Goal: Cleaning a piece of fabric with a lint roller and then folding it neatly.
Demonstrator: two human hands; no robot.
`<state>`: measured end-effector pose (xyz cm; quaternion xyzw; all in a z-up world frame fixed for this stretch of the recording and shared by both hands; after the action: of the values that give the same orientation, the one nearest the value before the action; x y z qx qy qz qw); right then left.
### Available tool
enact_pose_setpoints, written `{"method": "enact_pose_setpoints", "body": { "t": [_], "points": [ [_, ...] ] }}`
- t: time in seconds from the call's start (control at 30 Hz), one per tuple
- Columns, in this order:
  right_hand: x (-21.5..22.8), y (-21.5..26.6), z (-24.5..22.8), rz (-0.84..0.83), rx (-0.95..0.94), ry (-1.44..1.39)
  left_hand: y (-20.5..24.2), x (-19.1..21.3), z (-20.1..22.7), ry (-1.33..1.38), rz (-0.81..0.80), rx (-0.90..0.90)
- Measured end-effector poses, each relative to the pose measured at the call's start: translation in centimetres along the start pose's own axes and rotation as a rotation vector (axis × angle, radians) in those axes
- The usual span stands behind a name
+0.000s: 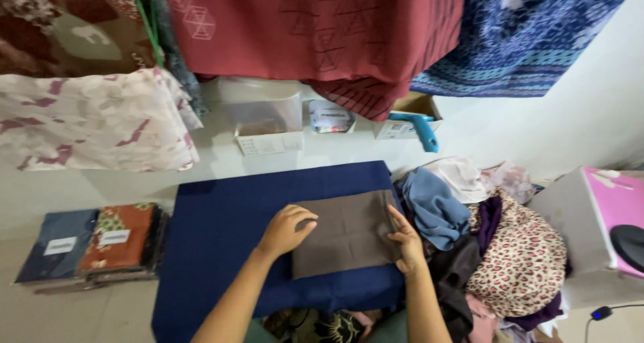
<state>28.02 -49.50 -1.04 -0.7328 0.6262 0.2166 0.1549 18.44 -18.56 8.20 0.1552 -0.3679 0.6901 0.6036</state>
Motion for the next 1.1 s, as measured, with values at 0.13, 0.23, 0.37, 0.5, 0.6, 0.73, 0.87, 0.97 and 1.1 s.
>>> {"method": "enact_pose_setpoints", "body": {
  "t": [0.13,0.23,0.37,0.5,0.6,0.73,0.87,0.97,1.1],
  "points": [
    [2.4,-1.4,1.6,0.027,0.014,0.086,2.0,0.6,-4.0,-0.224,-0.094,0.026],
    [1.9,-1.0,-0.5,0.085,0.192,0.578,2.2,1.0,-4.1,-0.239,-0.170,0.034],
    [-8.3,4.3,-4.6,-0.112,0.682,1.304,1.5,1.3,-4.3,-0.222,-0.230,0.053],
    [-22.1,12.6,-0.6,-0.569,0.789,1.302,0.2,0.9,-5.6,-0.168,-0.226,0.007],
    [-22.7,13.8,6.2,-0.639,0.638,1.716,-0.1,0.7,-5.9,-0.175,-0.303,0.046],
    [-22.5,14.2,10.1,-0.503,0.783,1.946,0.0,1.0,-6.4,-0.207,-0.321,0.038],
    [-20.9,13.2,11.7,-0.342,0.936,2.029,-0.1,0.9,-6.6,-0.251,-0.283,-0.040],
    [-20.6,12.2,6.4,-0.363,0.771,1.693,-0.2,1.5,-7.0,-0.256,-0.151,-0.140],
    [-19.2,10.8,-1.9,-0.255,0.522,1.547,0.5,4.2,-5.1,-0.152,-0.130,-0.008]
  ]
}}
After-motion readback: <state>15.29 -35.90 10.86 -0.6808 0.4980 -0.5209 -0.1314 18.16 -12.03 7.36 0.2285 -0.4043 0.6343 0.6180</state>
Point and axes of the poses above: each hand's wrist, its own y-axis away from the middle knuckle, its own x-axis out of the back of the hand, z = x × y, the point moved 6 cm from there along -y, towards the middle knuckle, and after that the axes turned 10 degrees about x, right-handed, at the moved point
